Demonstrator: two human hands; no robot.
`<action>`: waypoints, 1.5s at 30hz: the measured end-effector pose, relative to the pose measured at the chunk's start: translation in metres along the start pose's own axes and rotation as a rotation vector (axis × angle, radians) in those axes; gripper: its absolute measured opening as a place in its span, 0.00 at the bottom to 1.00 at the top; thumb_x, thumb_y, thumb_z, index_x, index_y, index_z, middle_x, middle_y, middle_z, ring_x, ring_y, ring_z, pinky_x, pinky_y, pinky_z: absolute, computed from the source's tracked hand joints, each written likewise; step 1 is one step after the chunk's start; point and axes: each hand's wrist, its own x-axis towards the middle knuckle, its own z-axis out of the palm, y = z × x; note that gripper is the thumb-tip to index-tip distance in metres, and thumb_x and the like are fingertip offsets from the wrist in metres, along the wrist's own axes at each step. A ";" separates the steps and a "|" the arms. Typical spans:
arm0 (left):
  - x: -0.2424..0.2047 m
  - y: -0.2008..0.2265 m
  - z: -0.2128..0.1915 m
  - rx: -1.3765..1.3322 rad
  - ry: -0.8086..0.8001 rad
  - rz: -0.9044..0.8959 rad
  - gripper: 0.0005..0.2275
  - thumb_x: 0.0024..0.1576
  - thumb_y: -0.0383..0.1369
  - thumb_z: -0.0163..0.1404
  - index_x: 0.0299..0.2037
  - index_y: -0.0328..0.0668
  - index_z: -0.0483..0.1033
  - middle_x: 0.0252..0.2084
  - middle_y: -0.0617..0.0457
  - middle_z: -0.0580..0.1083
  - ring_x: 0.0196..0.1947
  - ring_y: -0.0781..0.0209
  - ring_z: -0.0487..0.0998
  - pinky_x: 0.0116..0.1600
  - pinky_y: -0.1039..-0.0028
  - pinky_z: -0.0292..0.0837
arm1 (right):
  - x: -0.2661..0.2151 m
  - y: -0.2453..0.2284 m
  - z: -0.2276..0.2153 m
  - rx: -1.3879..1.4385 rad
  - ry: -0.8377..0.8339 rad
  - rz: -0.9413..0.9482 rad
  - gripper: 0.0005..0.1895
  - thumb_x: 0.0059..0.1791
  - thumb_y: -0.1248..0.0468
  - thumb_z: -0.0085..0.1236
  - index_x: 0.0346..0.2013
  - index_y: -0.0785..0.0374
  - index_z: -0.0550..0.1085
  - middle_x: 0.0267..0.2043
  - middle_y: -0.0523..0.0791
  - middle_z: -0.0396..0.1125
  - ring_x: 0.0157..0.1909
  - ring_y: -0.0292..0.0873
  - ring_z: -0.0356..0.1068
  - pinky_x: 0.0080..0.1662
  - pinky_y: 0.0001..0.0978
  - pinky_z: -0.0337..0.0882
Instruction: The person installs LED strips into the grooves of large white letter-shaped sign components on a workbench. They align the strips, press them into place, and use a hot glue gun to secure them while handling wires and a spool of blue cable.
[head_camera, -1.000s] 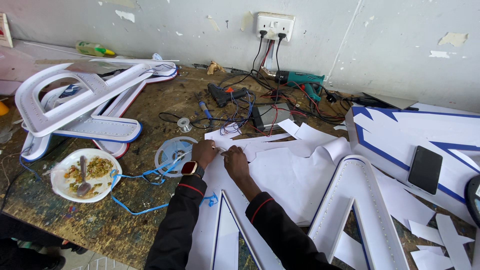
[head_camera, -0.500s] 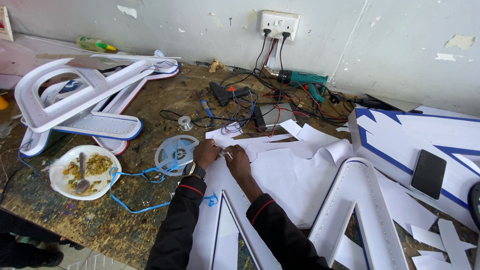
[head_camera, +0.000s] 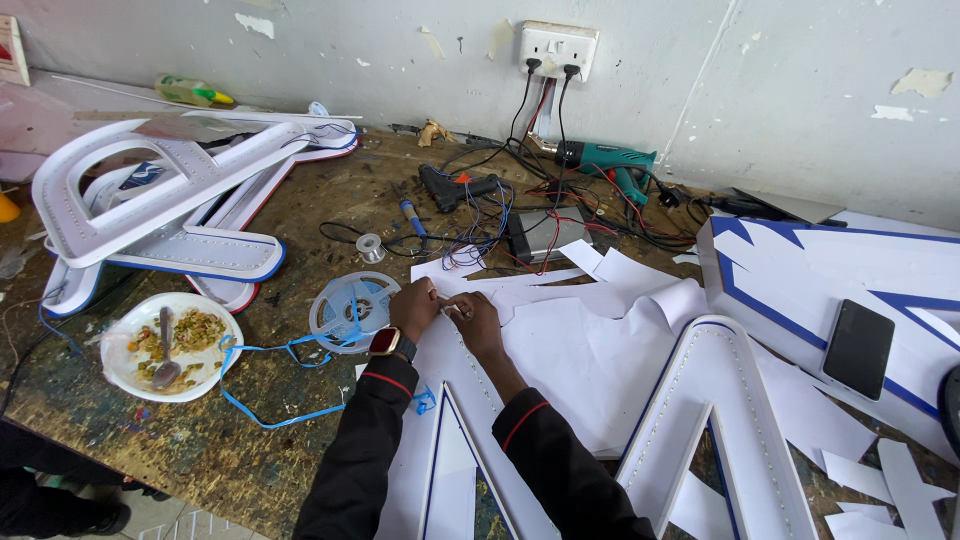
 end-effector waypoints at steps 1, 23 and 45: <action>-0.002 0.002 0.000 0.062 0.013 0.037 0.06 0.62 0.38 0.57 0.39 0.48 0.78 0.39 0.36 0.84 0.49 0.28 0.88 0.55 0.44 0.82 | 0.001 0.000 0.000 0.010 -0.008 0.004 0.08 0.56 0.67 0.69 0.50 0.53 0.84 0.47 0.49 0.74 0.52 0.48 0.77 0.56 0.41 0.79; -0.005 0.012 0.006 0.623 0.216 0.212 0.04 0.65 0.35 0.59 0.41 0.46 0.83 0.35 0.49 0.85 0.45 0.45 0.89 0.61 0.48 0.79 | 0.000 -0.002 0.003 -0.326 -0.012 -0.159 0.08 0.59 0.69 0.63 0.52 0.54 0.77 0.48 0.49 0.71 0.53 0.52 0.78 0.54 0.45 0.80; -0.010 0.004 -0.006 0.321 0.023 -0.047 0.18 0.71 0.43 0.50 0.44 0.37 0.90 0.41 0.39 0.87 0.48 0.37 0.90 0.54 0.48 0.84 | -0.001 -0.017 0.009 -0.686 -0.041 -0.316 0.07 0.62 0.63 0.58 0.49 0.59 0.82 0.51 0.46 0.68 0.54 0.48 0.77 0.49 0.39 0.82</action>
